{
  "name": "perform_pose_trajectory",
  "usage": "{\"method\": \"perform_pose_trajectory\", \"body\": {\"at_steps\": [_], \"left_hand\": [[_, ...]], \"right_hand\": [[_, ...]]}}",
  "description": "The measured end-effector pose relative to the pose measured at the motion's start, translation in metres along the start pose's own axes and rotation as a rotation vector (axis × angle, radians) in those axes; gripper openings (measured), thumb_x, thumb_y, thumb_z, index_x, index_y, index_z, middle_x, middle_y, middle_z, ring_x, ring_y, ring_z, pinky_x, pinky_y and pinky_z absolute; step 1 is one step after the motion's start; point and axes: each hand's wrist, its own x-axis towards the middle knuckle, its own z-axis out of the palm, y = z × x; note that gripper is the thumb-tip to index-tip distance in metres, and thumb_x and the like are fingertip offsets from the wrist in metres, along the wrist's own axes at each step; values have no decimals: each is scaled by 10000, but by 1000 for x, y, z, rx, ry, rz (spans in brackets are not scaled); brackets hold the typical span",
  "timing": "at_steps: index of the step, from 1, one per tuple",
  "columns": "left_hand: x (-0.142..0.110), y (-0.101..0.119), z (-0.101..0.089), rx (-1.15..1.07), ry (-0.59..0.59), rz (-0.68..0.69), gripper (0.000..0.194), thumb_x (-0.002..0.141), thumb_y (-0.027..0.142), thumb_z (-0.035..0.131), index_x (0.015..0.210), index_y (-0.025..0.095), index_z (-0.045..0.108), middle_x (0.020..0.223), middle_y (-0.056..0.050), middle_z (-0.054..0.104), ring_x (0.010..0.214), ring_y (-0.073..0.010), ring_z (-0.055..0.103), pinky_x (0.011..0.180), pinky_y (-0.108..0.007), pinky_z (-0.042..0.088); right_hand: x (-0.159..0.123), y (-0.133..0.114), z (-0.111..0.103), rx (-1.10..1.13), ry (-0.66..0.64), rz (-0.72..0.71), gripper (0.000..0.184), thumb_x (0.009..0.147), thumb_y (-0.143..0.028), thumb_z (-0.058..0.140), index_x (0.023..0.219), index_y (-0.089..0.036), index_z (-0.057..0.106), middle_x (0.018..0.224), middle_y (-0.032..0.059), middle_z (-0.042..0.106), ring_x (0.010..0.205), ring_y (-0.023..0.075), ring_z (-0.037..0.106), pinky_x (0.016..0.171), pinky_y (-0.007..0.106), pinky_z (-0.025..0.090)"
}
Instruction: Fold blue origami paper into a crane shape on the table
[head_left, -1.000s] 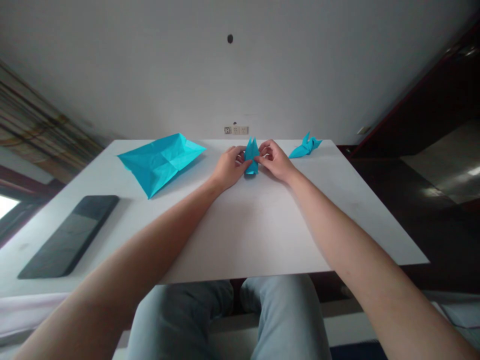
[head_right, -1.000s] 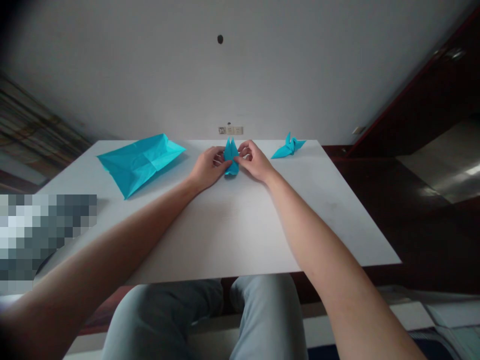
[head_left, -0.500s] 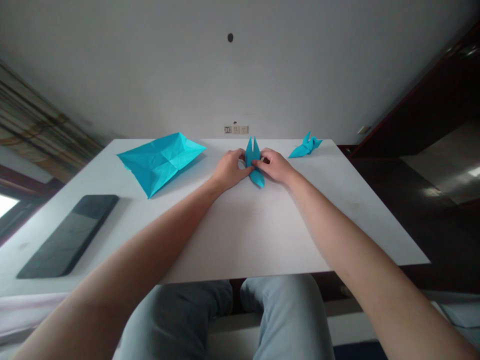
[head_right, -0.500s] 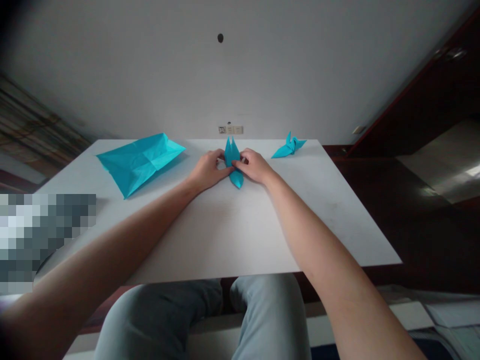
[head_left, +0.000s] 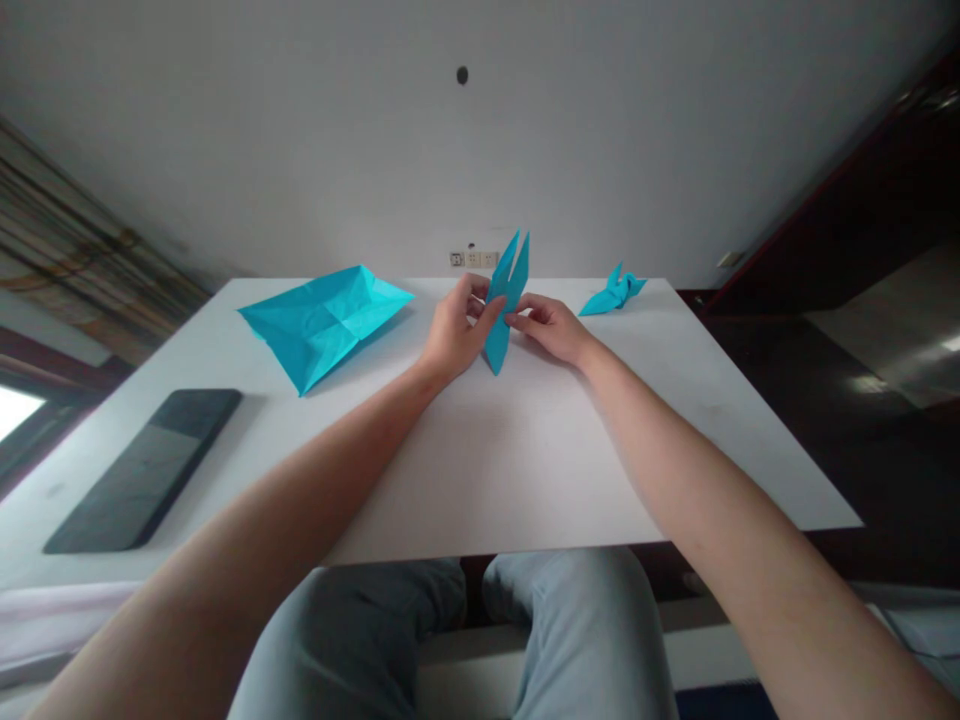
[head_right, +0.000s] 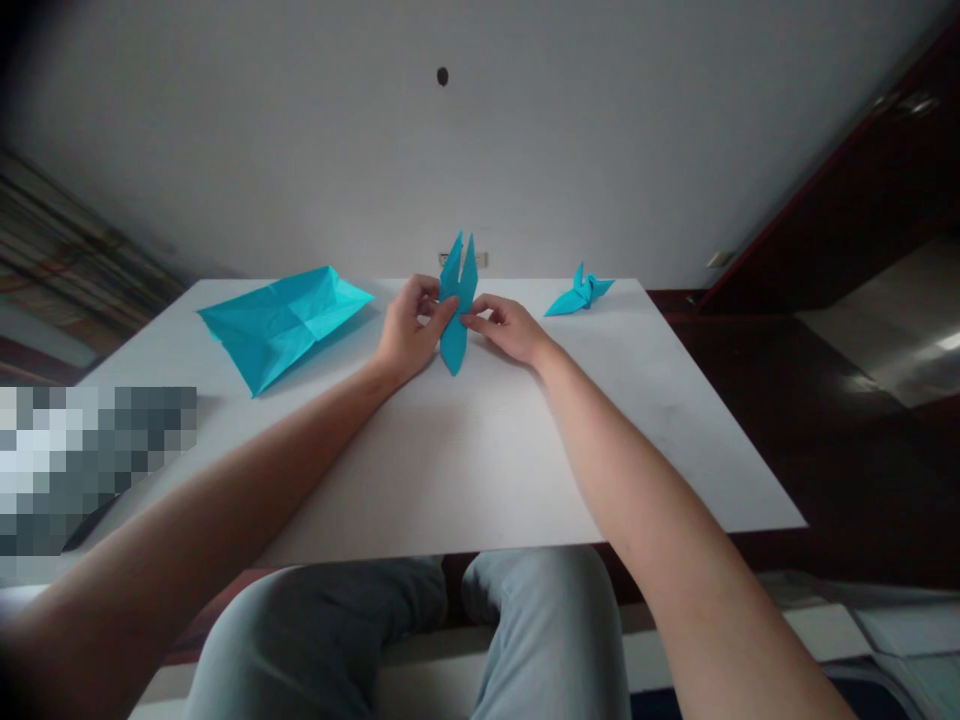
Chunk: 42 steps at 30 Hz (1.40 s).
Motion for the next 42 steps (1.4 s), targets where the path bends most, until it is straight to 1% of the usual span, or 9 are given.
{"method": "perform_pose_trajectory", "body": {"at_steps": [5,9,12,16,23,27,31,38,42], "left_hand": [[0,0,2,-122,-71,-34,405,1009,499,866,1259,280,634,1166,-54,792,877,-172,771,729,-283,613],[2,-4,6,-264,-80,-127,544,998,502,910,1410,315,608,1208,-47,794,917,-198,842,784,-320,702],[7,-9,6,-345,-65,-147,539,999,506,910,1398,292,618,1116,-31,796,891,-212,858,786,-349,730],[9,-13,3,-307,-91,-198,511,1012,578,887,1342,280,636,1138,-47,814,905,-211,849,698,-305,681],[3,-15,5,-178,-105,-164,301,1036,468,869,1059,232,683,1091,-74,838,1073,-209,817,846,-283,679],[6,-17,7,-266,-122,-276,253,1115,471,749,1039,236,697,973,-49,818,867,-181,789,684,-247,625],[7,-14,8,-328,-135,-380,190,1144,361,674,1001,236,685,836,-3,735,667,-137,708,548,-211,556],[3,-7,7,-379,-209,-396,168,1118,358,765,1090,226,666,968,-14,816,624,-109,744,533,-205,611],[1,-6,6,-353,-223,-364,247,1096,393,819,1062,218,649,1025,-25,789,798,-146,832,548,-190,632]], "right_hand": [[-2,-9,-2,132,12,13,733,793,-958,927,868,-284,647,710,-50,570,661,157,454,650,334,356],[-3,-14,-4,148,52,31,778,748,-1001,918,910,-291,644,730,-48,619,663,153,480,630,318,378],[-3,-17,-4,153,31,39,779,751,-998,915,900,-275,663,780,-20,691,676,147,496,633,311,400],[-3,-20,-4,168,34,30,770,801,-1001,867,851,-254,688,805,8,729,668,137,493,668,321,423],[0,-7,-4,105,48,47,745,815,-976,868,852,-269,637,735,-21,572,695,163,478,674,343,417],[2,0,-4,81,30,51,705,879,-940,839,866,-268,626,737,-24,544,719,177,506,697,353,413],[2,0,-2,90,25,37,747,833,-980,861,908,-268,647,789,-12,611,772,193,566,723,360,450],[2,4,0,126,75,66,778,796,-922,934,1134,-327,564,817,-37,682,695,188,553,627,341,401],[1,3,-1,135,97,27,724,821,-843,959,1055,-327,508,878,-44,684,682,161,536,628,330,413]]}}
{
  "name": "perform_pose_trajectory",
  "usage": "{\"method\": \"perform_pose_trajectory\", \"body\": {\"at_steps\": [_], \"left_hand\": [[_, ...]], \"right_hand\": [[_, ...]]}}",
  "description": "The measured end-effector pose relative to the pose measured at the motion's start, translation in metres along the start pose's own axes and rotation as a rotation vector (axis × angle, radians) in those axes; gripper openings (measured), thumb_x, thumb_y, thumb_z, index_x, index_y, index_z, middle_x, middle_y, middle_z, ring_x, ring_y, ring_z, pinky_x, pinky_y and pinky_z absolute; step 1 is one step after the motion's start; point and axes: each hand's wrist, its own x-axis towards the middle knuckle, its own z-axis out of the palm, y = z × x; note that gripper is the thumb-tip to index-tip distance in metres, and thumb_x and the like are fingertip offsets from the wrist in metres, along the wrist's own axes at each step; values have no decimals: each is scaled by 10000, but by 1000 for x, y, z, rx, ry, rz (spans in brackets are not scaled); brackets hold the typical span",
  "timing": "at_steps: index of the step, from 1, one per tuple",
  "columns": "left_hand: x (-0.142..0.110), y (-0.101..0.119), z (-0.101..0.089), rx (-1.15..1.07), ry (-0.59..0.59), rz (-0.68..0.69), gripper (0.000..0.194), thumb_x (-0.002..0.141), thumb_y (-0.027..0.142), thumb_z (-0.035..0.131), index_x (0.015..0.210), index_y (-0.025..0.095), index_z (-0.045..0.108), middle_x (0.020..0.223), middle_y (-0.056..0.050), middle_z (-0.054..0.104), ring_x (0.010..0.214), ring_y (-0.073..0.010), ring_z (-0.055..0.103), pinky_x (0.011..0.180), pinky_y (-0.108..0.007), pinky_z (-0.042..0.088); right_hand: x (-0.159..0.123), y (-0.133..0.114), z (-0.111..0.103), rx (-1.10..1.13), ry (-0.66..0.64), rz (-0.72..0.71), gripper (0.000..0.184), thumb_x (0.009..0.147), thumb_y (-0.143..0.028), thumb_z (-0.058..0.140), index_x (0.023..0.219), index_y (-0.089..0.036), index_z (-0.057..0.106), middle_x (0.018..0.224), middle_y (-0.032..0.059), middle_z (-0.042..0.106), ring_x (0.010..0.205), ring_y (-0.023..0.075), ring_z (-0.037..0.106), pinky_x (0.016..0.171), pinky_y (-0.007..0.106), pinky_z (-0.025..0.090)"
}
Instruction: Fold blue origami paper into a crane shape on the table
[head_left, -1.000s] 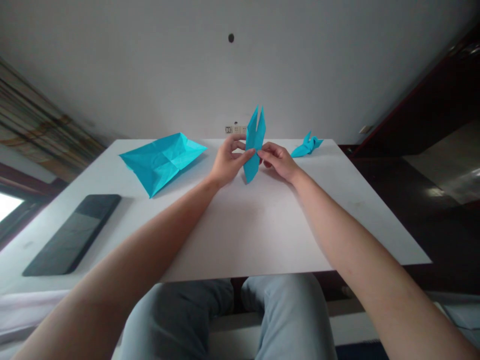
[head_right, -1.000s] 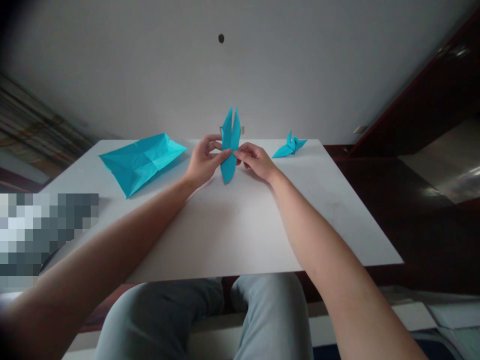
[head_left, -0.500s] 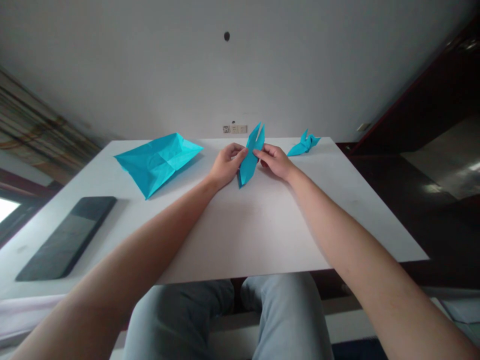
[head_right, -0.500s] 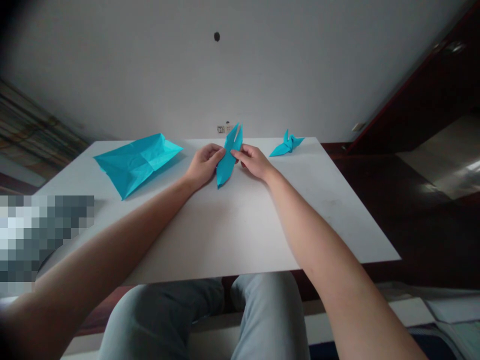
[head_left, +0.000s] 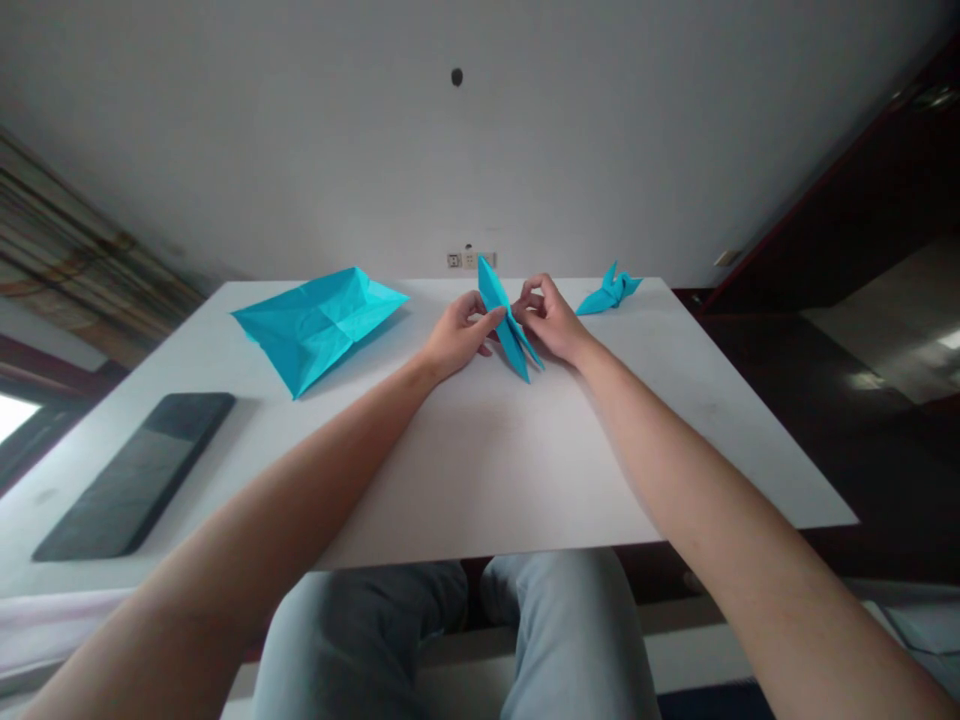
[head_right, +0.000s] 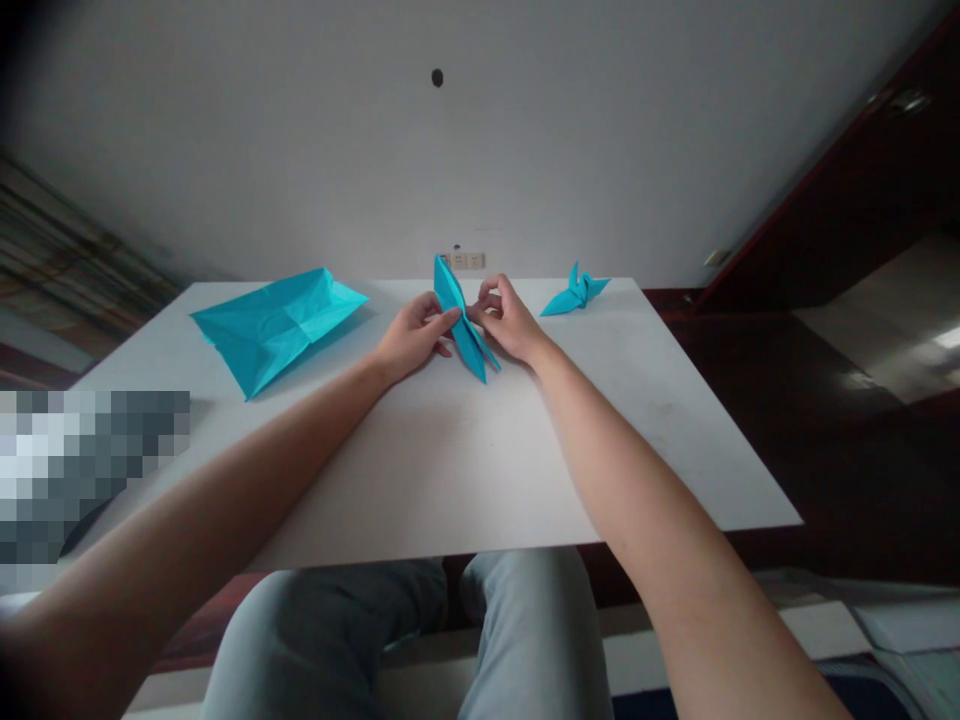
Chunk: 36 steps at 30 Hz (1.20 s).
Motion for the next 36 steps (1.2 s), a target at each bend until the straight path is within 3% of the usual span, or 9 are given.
{"method": "perform_pose_trajectory", "body": {"at_steps": [3,6,12,15,17,24,28,32,36], "left_hand": [[-1,1,0,24,1,15,246,1096,398,823,1075,214,661,1036,-32,786,866,-159,838,560,-189,641],[-1,2,1,39,16,10,234,1098,372,820,1071,213,650,976,-17,773,769,-132,773,550,-199,641],[-1,3,3,37,18,19,251,1076,334,836,1008,211,627,852,19,710,722,-131,732,533,-201,598],[1,0,2,-36,-5,35,276,1065,346,851,994,205,625,880,11,764,765,-131,769,658,-228,648],[2,-2,1,-70,-18,66,309,1040,372,892,987,197,643,885,6,781,798,-128,776,730,-235,649],[4,-11,-2,-99,-41,106,465,992,530,963,1024,219,619,867,0,793,769,-140,776,721,-252,609],[8,-15,-3,-60,22,119,435,983,404,972,1016,231,573,837,45,704,630,-67,628,561,-186,426],[10,-18,-1,-121,106,162,477,963,244,930,1190,275,511,984,66,708,671,-61,683,608,-180,504],[10,-22,1,-114,96,182,471,1009,227,844,1299,307,481,1003,74,682,652,-62,697,594,-177,515]], "right_hand": [[-2,-7,-1,-33,-39,5,677,908,-923,830,937,-287,601,812,-25,624,712,168,553,672,344,451],[-4,-12,0,-34,-78,33,746,891,-990,794,887,-256,657,727,-32,579,690,164,537,675,342,439],[-2,-4,0,51,-70,65,585,826,-748,974,920,-253,678,782,-41,635,698,149,534,643,314,406],[1,3,-2,116,-47,34,549,808,-656,1009,959,-269,649,863,-32,707,758,157,599,681,313,461],[2,7,-3,141,-49,13,566,799,-614,1031,1046,-289,640,894,-44,733,775,155,629,693,306,479],[2,7,-3,129,-54,-43,567,878,-566,979,1245,-341,610,833,-78,699,728,157,610,663,314,465],[1,5,-2,119,-37,-41,587,878,-587,975,1279,-358,614,806,-88,667,678,156,548,630,318,412],[1,3,-1,112,-18,-52,628,845,-573,1008,1268,-356,599,805,-96,664,674,149,542,636,314,404],[2,3,-1,118,-20,-52,582,844,-550,1009,1186,-340,588,817,-88,649,720,153,578,639,305,408]]}}
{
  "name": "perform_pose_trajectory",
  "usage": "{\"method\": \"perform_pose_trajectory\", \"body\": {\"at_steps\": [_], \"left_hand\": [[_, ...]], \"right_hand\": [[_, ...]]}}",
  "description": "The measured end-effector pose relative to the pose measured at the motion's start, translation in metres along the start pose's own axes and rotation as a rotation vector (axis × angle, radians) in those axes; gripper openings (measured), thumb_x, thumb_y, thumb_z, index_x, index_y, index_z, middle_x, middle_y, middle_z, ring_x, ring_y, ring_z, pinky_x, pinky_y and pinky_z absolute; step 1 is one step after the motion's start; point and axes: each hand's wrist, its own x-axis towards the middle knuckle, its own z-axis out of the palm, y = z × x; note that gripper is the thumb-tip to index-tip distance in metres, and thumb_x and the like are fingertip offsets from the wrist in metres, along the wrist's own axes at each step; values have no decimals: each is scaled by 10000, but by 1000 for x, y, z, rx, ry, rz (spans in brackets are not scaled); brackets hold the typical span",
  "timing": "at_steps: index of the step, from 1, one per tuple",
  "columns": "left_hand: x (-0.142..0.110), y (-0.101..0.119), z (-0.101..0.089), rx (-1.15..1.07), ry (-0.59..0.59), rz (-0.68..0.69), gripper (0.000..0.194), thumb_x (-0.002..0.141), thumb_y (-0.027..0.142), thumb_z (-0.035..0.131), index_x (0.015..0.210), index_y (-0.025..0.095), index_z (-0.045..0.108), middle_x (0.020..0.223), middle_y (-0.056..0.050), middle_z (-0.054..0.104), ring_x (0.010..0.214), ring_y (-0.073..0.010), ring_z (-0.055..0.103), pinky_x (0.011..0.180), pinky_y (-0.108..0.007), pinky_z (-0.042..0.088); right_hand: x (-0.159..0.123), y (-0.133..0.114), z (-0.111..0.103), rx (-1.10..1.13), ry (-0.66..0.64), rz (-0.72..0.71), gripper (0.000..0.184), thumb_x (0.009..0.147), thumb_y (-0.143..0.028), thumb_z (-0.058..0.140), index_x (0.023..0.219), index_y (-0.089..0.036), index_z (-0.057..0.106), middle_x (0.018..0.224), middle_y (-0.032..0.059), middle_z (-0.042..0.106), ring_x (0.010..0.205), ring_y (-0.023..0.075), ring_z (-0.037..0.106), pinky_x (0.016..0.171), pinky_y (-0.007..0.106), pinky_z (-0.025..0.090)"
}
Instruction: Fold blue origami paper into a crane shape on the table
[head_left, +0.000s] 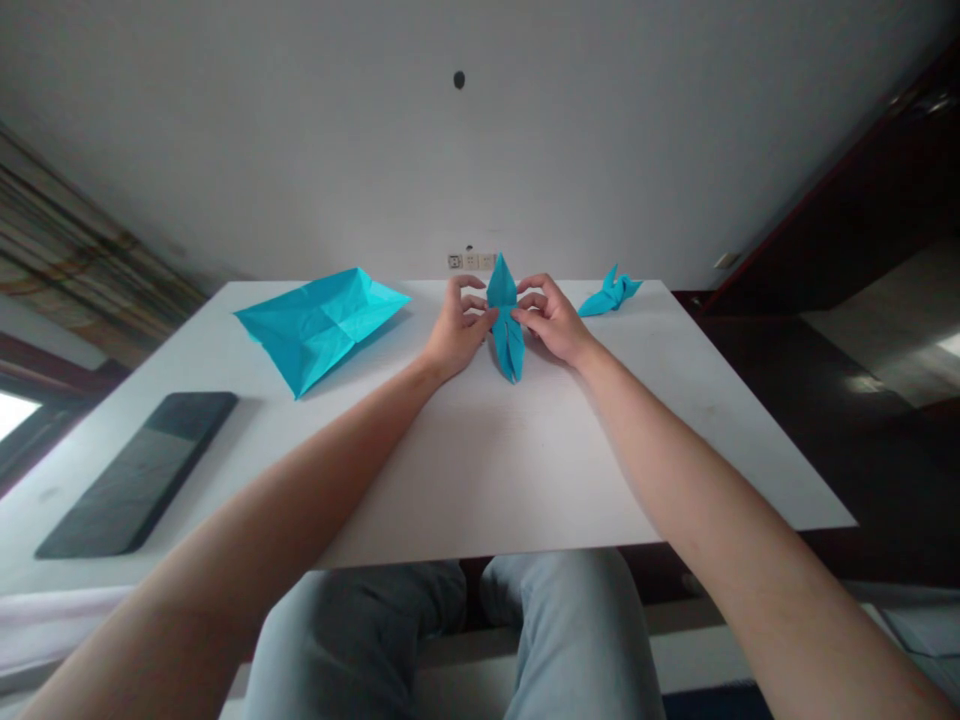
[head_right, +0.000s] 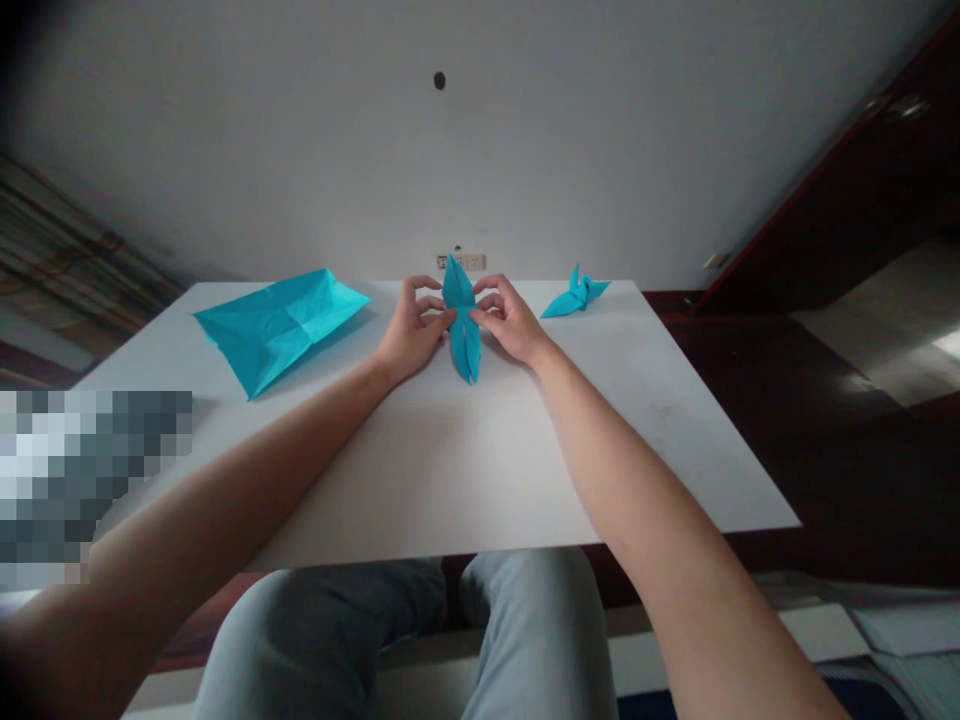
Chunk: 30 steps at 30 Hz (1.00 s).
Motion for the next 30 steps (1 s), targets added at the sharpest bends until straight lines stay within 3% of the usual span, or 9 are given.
{"method": "perform_pose_trajectory", "body": {"at_steps": [6,11,14,17,21,26,30], "left_hand": [[2,-5,-2,34,-45,45,387,1028,193,784,1285,290,511,1074,37,699,749,-81,767,688,-215,607],[0,-5,-3,53,13,43,462,1035,177,763,1346,319,452,1045,57,693,719,-85,758,683,-224,600],[0,-1,-3,110,-16,27,299,1034,156,727,1233,278,540,1046,38,696,709,-70,719,667,-199,568],[-1,7,-2,208,-26,8,217,982,129,737,1156,222,647,1126,-5,728,692,-49,662,634,-181,522],[-6,17,1,201,-32,-82,464,862,161,835,1292,205,664,1237,-54,760,707,-66,672,612,-197,507],[-11,21,2,167,-123,-119,801,672,184,905,1414,206,605,1334,-85,739,729,-81,658,597,-226,504],[-11,18,2,157,-124,-123,775,701,183,865,1426,217,591,1352,-92,737,765,-101,687,619,-232,505]], "right_hand": [[0,0,-1,6,-1,6,553,854,-506,1003,1098,-327,540,850,-85,649,725,141,562,655,293,403],[0,1,-2,-79,-27,-53,347,897,-456,910,948,-275,618,897,-36,661,780,148,551,700,315,406],[1,4,-2,-147,-60,-19,297,898,-485,877,1024,-250,746,931,-10,710,779,156,551,724,331,424],[1,6,-3,-171,-72,32,425,843,-500,932,1148,-246,781,941,-17,711,704,134,485,672,323,374],[0,4,-3,-138,-96,67,553,771,-483,1003,1221,-278,756,960,-30,698,641,114,403,588,309,285],[-1,1,-3,-154,-99,55,559,701,-372,963,1191,-275,710,981,-39,689,648,111,439,590,301,321],[-1,3,0,-189,-91,43,521,716,-417,966,1117,-281,663,925,-47,676,659,128,466,609,309,337]]}}
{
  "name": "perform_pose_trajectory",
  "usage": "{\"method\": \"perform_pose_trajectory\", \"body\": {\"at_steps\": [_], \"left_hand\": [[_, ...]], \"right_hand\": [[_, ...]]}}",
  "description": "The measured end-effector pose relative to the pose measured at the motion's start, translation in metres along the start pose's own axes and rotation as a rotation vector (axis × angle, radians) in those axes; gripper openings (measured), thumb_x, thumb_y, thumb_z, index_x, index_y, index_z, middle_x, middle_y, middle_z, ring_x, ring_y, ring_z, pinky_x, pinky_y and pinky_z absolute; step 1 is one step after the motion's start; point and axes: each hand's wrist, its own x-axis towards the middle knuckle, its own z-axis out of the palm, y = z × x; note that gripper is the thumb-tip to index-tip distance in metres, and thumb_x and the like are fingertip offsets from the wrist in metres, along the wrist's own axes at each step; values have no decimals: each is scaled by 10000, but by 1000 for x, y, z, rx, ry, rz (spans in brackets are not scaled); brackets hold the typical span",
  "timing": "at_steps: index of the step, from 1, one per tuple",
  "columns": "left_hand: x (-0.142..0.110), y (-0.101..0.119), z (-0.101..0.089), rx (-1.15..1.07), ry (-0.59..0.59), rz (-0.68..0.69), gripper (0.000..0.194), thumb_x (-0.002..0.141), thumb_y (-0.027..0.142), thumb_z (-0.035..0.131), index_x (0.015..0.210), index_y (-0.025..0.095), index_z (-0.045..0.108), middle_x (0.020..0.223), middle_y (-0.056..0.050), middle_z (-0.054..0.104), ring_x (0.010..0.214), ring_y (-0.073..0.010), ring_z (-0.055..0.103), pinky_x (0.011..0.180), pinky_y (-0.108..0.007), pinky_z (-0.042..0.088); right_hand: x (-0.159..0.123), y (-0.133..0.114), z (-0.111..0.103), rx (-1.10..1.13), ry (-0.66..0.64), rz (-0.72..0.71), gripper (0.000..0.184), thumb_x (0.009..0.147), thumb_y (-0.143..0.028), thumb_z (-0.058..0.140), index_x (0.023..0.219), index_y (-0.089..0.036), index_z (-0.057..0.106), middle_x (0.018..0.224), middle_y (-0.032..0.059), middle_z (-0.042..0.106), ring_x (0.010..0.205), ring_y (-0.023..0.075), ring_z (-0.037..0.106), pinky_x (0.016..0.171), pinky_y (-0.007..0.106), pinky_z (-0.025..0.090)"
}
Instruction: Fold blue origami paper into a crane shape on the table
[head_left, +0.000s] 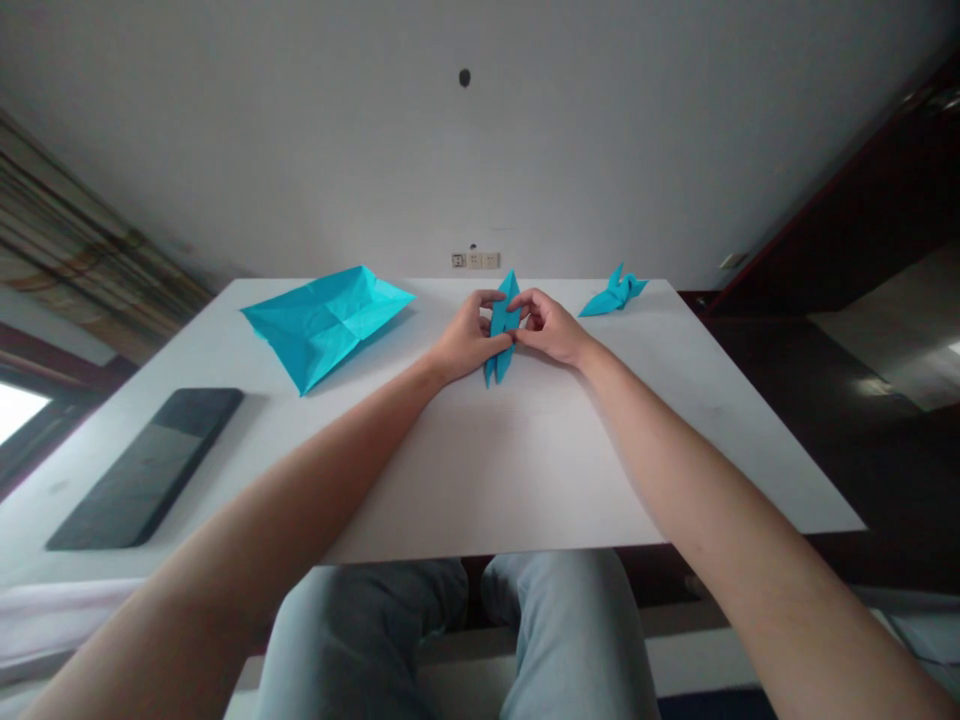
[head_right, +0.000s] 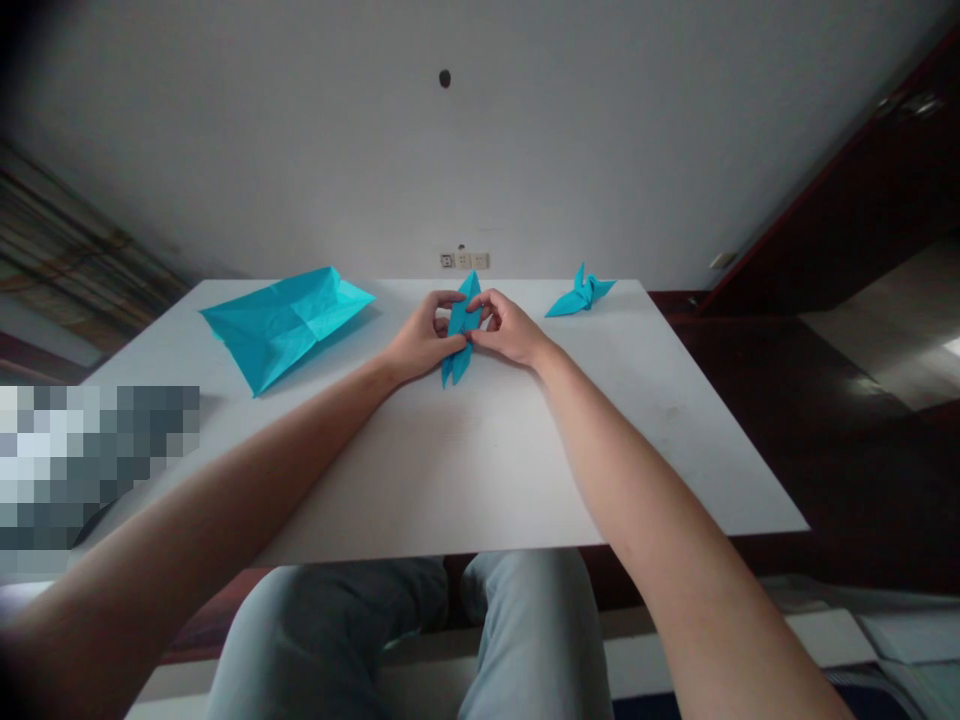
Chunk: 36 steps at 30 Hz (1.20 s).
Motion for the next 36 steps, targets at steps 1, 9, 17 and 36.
{"method": "perform_pose_trajectory", "body": {"at_steps": [1,9,17,36], "left_hand": [[1,0,0,4,8,-3,724,738,184,843,1418,219,597,1348,-90,741,774,-105,692,631,-233,508],[9,-2,-3,111,137,80,294,979,114,639,1243,214,723,1301,-75,782,1182,-208,743,1013,-313,592],[12,-16,-3,-174,151,18,690,1014,266,834,1572,336,434,1086,21,753,716,-122,671,662,-261,529],[12,0,-3,-216,56,-37,240,919,217,869,934,214,629,838,29,708,748,-116,649,675,-222,494]], "right_hand": [[0,0,1,-11,5,-1,517,728,-449,977,1094,-283,651,907,-49,663,666,132,469,615,313,338],[-1,-4,-2,-42,18,1,488,826,-563,939,902,-286,544,778,-72,515,681,140,399,658,330,322],[4,4,0,209,128,29,515,701,-374,895,1018,-315,494,870,-83,665,767,147,557,707,302,436],[-2,-12,-3,301,-10,100,581,690,-582,1078,990,-264,696,955,4,786,890,202,690,835,363,578]]}}
